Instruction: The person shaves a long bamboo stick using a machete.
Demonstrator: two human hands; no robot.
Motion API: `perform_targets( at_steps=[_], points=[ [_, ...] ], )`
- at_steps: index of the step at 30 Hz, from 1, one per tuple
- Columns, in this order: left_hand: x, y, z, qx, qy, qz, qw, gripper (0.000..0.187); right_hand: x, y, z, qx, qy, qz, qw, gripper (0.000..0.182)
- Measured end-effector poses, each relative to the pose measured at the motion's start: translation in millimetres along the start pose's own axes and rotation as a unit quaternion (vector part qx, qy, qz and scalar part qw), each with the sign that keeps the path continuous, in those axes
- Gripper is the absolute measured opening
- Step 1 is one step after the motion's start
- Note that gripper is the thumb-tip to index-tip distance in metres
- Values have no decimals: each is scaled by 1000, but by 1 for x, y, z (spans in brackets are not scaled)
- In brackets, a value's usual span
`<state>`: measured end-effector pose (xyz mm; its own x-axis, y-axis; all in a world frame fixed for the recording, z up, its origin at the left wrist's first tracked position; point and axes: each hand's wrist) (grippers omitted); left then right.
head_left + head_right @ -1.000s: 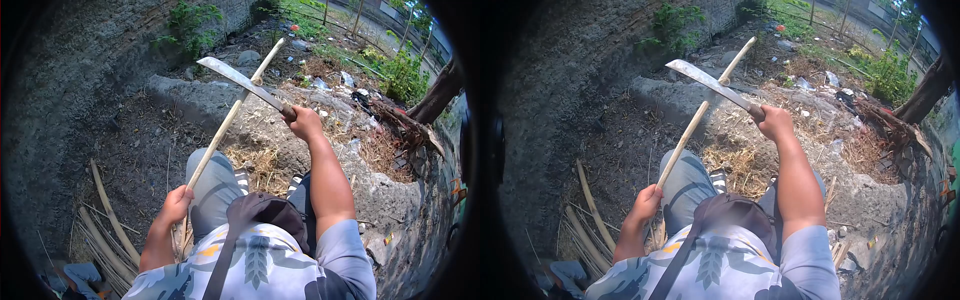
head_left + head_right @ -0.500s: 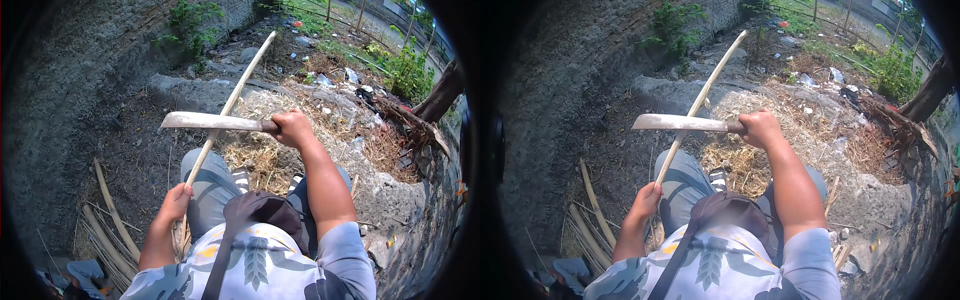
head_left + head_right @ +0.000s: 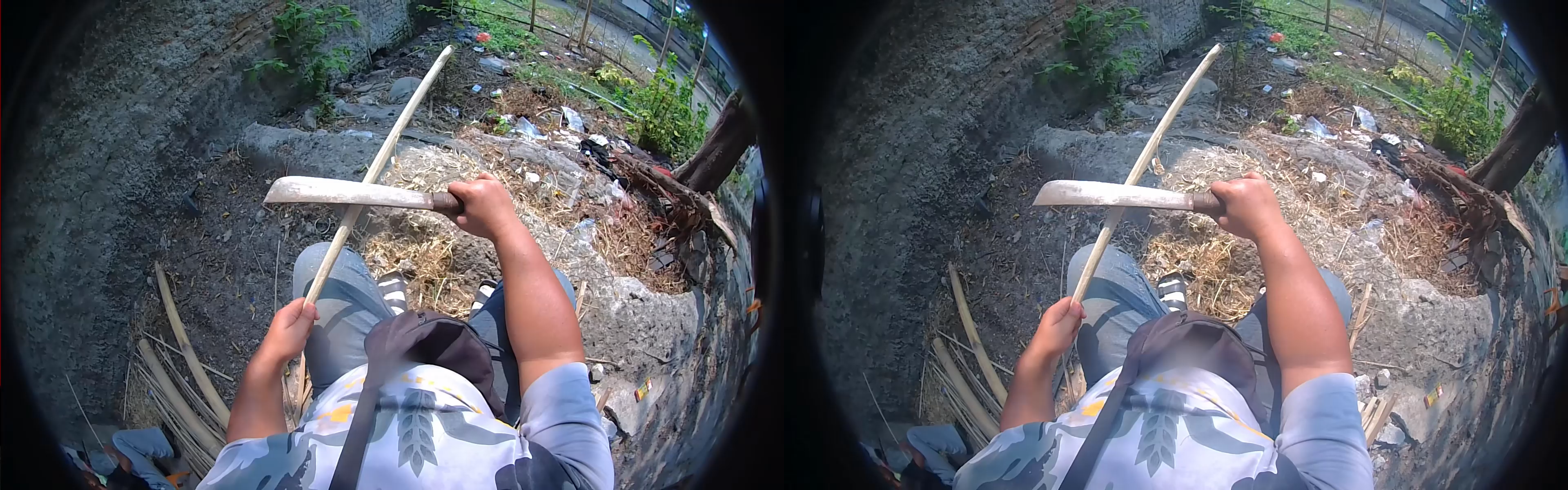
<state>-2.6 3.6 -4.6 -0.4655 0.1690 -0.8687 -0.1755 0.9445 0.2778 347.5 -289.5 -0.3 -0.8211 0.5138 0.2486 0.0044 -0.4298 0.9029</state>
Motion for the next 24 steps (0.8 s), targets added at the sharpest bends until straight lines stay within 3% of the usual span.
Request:
perform_targets(
  at_steps=[24],
  points=[
    [-7, -5, 0, 21, 23, -75, 997, 34, -7, -5, 1, 15, -18, -19, 1000, 20]
  ],
)
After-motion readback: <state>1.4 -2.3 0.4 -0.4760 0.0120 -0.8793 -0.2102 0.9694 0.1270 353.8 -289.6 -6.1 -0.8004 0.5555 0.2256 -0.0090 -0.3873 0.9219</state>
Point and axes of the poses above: each hand's wrist, its own z-axis towards the middle knuckle, its own y-axis out of the back of the hand, x = y × z, and after that the axes turned 5 degrees about x, right-handed
